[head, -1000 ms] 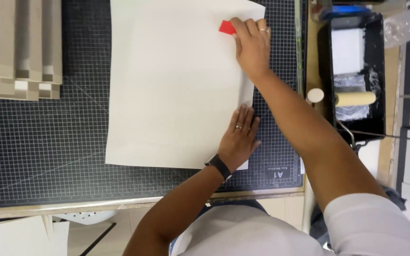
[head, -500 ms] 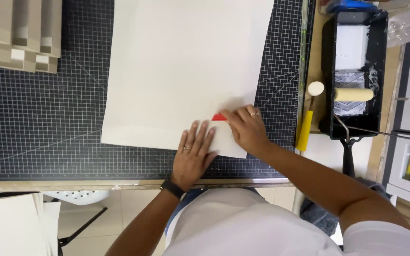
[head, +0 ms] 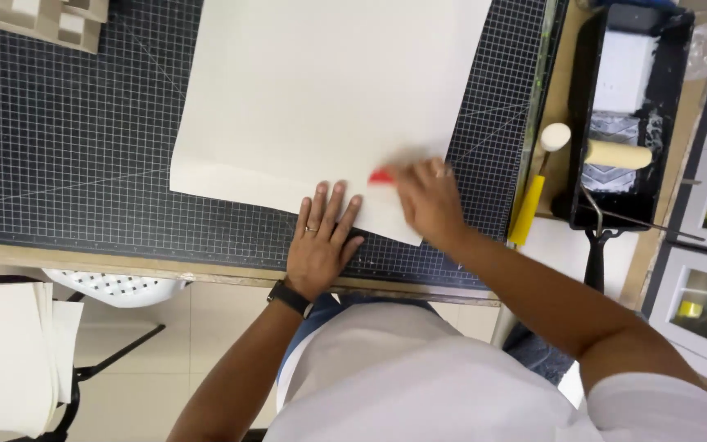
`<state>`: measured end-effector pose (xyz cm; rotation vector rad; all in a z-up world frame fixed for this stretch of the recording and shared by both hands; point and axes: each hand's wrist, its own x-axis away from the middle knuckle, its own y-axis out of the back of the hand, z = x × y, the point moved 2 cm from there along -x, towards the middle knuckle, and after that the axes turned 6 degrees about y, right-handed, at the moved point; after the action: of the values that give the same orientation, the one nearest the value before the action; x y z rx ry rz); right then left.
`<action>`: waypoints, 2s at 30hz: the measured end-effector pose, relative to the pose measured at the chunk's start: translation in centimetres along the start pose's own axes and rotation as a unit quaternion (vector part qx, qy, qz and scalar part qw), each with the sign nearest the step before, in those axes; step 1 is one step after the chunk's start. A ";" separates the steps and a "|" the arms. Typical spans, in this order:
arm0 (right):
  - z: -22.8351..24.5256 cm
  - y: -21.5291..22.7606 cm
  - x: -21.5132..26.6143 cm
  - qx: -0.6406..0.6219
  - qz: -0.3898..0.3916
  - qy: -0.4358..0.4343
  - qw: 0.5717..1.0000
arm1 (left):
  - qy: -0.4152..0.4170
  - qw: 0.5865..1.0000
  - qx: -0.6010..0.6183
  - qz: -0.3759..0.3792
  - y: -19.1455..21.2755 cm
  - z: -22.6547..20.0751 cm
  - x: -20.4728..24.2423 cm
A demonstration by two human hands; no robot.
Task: Applying a white sheet to a board using a scraper and then applying glue or primer to another board with a roller
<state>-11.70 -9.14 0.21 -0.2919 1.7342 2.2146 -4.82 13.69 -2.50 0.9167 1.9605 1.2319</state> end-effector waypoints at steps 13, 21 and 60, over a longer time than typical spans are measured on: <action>-1.0 1.8 -0.9 -0.030 0.074 0.293 0.953 | 0.037 0.999 -0.005 0.013 0.2 -0.6 2.2; 7.9 -7.2 -16.6 -0.079 -0.033 0.412 0.907 | 0.054 0.998 0.019 0.001 -0.2 -0.1 2.1; 11.5 -7.6 -20.0 -0.080 0.048 0.460 0.883 | 0.025 0.998 0.018 0.057 0.0 0.2 2.3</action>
<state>10.06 1.31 3.06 -1.5369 1.9688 2.4754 -5.95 15.60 -2.92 1.0374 1.9978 1.2981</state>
